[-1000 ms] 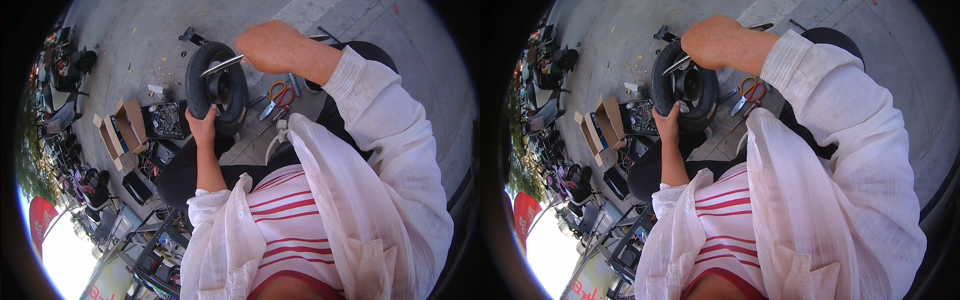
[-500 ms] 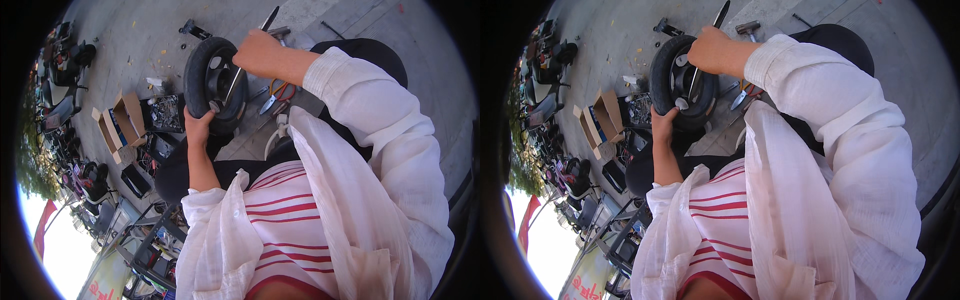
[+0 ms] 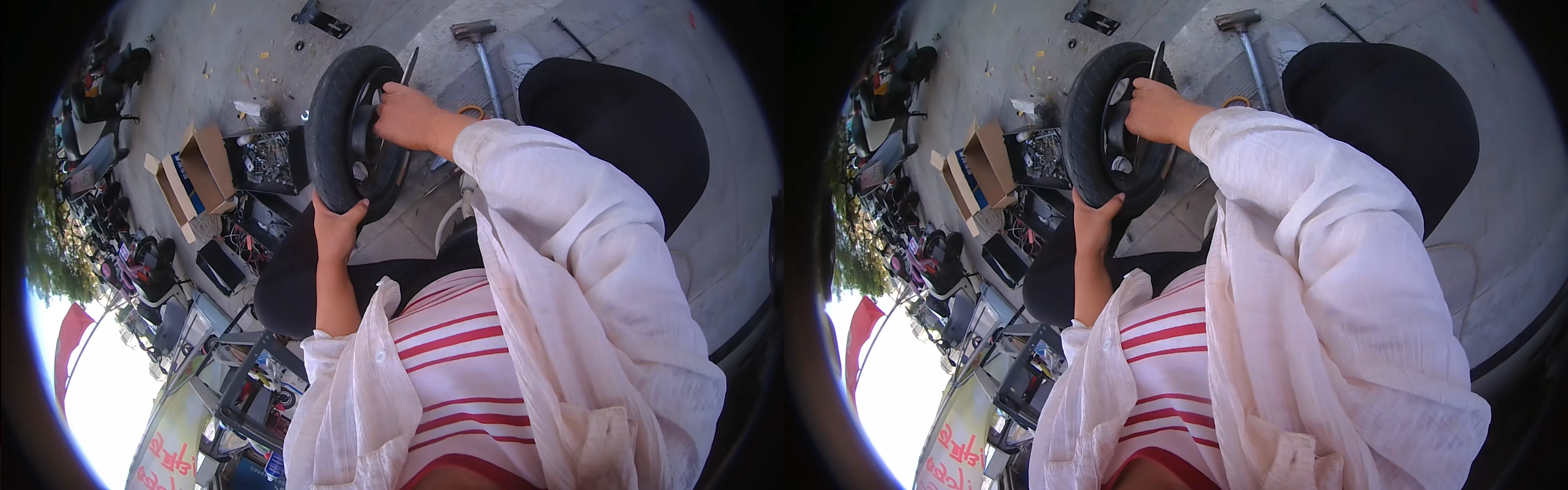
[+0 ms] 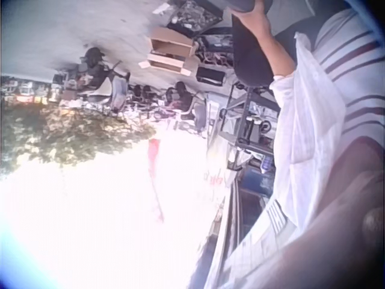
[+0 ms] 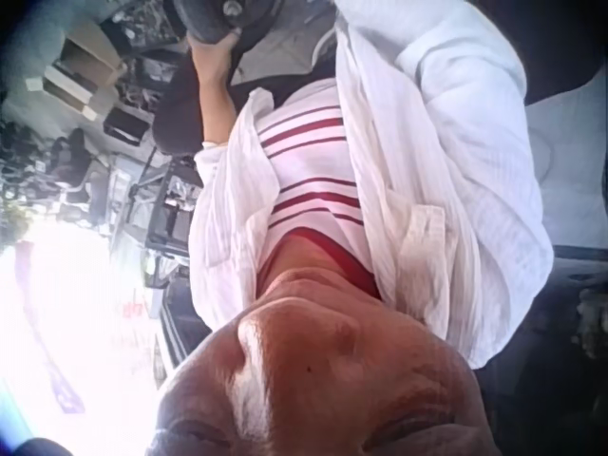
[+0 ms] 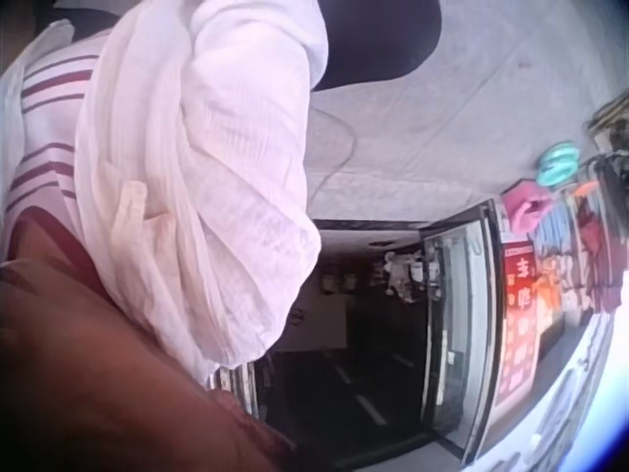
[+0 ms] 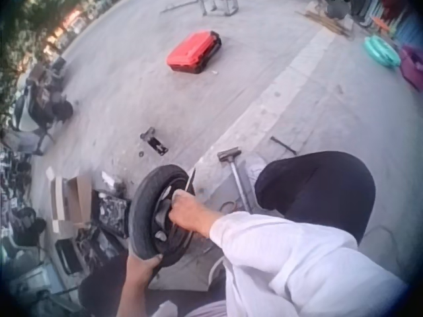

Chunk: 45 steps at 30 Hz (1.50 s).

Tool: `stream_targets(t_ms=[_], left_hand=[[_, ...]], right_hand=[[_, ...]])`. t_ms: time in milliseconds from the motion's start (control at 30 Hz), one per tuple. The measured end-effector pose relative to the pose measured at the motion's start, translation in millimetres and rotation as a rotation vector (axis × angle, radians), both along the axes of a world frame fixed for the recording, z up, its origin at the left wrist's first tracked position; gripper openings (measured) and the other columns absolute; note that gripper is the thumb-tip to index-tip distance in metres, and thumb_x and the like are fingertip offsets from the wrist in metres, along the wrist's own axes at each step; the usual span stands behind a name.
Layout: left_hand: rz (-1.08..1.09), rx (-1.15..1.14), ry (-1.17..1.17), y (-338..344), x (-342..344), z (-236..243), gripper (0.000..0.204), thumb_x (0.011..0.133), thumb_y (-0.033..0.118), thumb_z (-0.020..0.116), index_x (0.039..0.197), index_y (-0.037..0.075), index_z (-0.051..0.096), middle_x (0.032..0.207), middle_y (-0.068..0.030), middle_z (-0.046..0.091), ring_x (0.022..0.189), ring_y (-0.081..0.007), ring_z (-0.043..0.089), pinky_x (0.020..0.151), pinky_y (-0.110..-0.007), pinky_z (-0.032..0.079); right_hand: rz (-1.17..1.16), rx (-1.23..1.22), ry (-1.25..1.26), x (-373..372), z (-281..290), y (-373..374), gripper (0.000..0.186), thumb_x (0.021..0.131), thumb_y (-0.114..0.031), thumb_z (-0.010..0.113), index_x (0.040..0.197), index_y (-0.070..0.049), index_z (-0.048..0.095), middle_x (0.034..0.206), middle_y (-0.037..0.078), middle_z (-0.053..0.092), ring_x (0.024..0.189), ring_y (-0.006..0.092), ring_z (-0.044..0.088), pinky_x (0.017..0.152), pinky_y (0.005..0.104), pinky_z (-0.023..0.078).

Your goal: The person sits on the ground and uses a metal tire lever to pry a tire off its rim. They repeatedly insert the lever between the tire bead and rim, rotate the tire, and work around the circumference to loosen the bead.

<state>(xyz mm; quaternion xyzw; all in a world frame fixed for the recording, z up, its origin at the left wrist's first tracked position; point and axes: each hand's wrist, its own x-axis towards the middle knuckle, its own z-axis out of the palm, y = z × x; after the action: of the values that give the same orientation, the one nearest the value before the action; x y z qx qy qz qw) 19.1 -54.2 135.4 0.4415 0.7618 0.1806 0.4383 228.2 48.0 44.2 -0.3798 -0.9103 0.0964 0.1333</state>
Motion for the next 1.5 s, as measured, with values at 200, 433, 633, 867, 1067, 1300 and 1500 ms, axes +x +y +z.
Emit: stream_targets(t_ms=[200, 433, 633, 867, 1067, 1300, 1500], left_hand=[[-0.024, 0.032, -0.001, -6, -4, -9, 0.087, 0.066, 0.011, 0.081, 0.139, -0.002, 0.036, 0.119, -0.0150, 0.059, 0.106, -0.0222, 0.058, 0.094, -0.031, 0.044], [-0.058, 0.046, 0.049, -10, 1, -7, 0.090, 0.066, 0.013, 0.081, 0.141, -0.002, 0.034, 0.120, -0.0160, 0.059, 0.109, -0.0226, 0.056, 0.097, -0.031, 0.042], [-0.032, 0.035, 0.047, -6, -8, -12, 0.091, 0.065, 0.016, 0.082, 0.141, -0.002, 0.034, 0.118, -0.0171, 0.059, 0.109, -0.0234, 0.057, 0.096, -0.031, 0.042], [-0.033, 0.096, 0.167, 13, -22, -25, 0.092, 0.066, 0.030, 0.082, 0.139, -0.004, 0.037, 0.117, -0.0221, 0.060, 0.109, -0.0284, 0.059, 0.095, -0.034, 0.044], [0.079, 0.269, 0.187, 60, -9, -24, 0.080, 0.069, 0.035, 0.080, 0.129, -0.006, 0.048, 0.111, -0.0211, 0.064, 0.102, -0.0276, 0.063, 0.091, -0.034, 0.046], [0.037, 0.258, 0.325, 103, -11, -27, 0.079, 0.066, 0.048, 0.077, 0.119, -0.007, 0.057, 0.109, -0.0254, 0.065, 0.104, -0.0377, 0.063, 0.092, -0.039, 0.046], [-0.005, 0.230, 0.431, 121, -3, -17, 0.081, 0.066, 0.051, 0.075, 0.118, -0.008, 0.058, 0.112, -0.0272, 0.064, 0.108, -0.0398, 0.061, 0.093, -0.040, 0.046]], right_hand=[[0.129, 0.035, -0.017, -7, -11, 2, 0.010, 0.070, -0.019, 0.061, 0.064, -0.019, 0.069, 0.071, 0.000, 0.065, 0.079, 0.0183, 0.064, 0.084, 0.0316, 0.041], [0.187, 0.067, 0.029, -18, -16, 1, 0.010, 0.071, -0.019, 0.061, 0.067, -0.020, 0.069, 0.073, -0.002, 0.066, 0.082, 0.0172, 0.064, 0.086, 0.0322, 0.042], [0.145, -0.017, 0.066, -9, -10, 9, 0.011, 0.072, -0.021, 0.063, 0.074, -0.019, 0.073, 0.078, 0.001, 0.070, 0.081, 0.0190, 0.066, 0.087, 0.0324, 0.040], [-0.025, -0.324, -0.028, 8, -6, -4, 0.017, 0.073, -0.033, 0.071, 0.078, -0.017, 0.074, 0.080, 0.005, 0.071, 0.083, 0.0227, 0.068, 0.082, 0.0342, 0.041], [-0.187, -0.586, -0.144, 24, 15, -18, 0.028, 0.086, -0.037, 0.065, 0.085, -0.010, 0.072, 0.085, 0.012, 0.071, 0.088, 0.0326, 0.068, 0.075, 0.0451, 0.051], [-0.361, -0.674, -0.073, 19, 55, -83, 0.025, 0.088, -0.027, 0.061, 0.094, -0.003, 0.068, 0.089, 0.017, 0.071, 0.083, 0.0337, 0.070, 0.068, 0.0452, 0.055], [-0.424, -0.777, 0.037, 23, 89, -128, 0.026, 0.088, -0.023, 0.063, 0.094, 0.003, 0.058, 0.085, 0.022, 0.068, 0.078, 0.0374, 0.069, 0.065, 0.0461, 0.055]])
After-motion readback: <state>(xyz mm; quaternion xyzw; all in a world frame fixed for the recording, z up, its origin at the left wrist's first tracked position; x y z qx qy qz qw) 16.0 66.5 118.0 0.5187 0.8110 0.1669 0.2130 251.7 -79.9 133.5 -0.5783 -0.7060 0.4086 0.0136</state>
